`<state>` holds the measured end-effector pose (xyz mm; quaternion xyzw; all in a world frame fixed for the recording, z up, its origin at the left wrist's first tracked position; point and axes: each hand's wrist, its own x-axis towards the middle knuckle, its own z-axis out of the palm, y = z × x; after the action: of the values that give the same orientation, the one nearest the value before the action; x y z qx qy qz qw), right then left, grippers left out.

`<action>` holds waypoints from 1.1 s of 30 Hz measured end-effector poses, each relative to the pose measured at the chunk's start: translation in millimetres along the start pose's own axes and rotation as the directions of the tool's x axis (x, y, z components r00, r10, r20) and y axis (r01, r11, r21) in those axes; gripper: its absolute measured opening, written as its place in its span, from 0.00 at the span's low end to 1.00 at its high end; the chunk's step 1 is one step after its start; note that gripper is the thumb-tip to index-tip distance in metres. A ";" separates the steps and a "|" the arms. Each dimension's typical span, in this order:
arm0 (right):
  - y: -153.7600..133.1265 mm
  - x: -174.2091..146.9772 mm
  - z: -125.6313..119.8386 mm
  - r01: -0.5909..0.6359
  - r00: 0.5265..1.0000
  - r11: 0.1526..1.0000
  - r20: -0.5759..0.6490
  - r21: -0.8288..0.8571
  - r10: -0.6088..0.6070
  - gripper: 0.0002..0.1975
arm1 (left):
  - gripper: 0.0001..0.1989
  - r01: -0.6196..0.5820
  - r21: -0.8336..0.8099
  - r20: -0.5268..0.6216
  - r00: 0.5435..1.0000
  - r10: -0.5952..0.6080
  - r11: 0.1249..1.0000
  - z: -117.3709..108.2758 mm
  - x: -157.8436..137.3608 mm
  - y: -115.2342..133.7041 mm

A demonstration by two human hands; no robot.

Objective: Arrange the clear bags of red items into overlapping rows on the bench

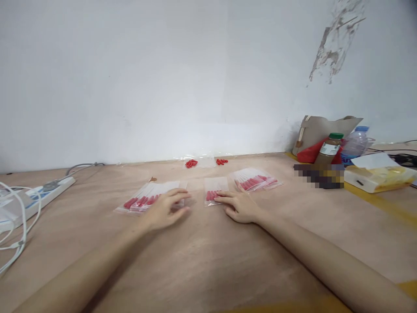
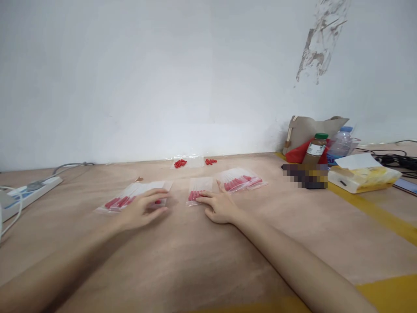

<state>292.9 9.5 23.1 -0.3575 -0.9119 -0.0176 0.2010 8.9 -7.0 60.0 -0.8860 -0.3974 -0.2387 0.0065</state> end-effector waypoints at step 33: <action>15.9 -0.3 13.9 0.064 0.904 0.953 -0.387 -0.297 -0.181 0.08 | 0.10 -0.365 0.454 -0.094 0.888 0.451 0.813 59.1 20.8 1.8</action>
<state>298.6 23.5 8.4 -0.3118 -0.8587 -0.2324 0.3338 46.7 18.2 16.8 -0.8995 -0.2369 -0.2261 0.2892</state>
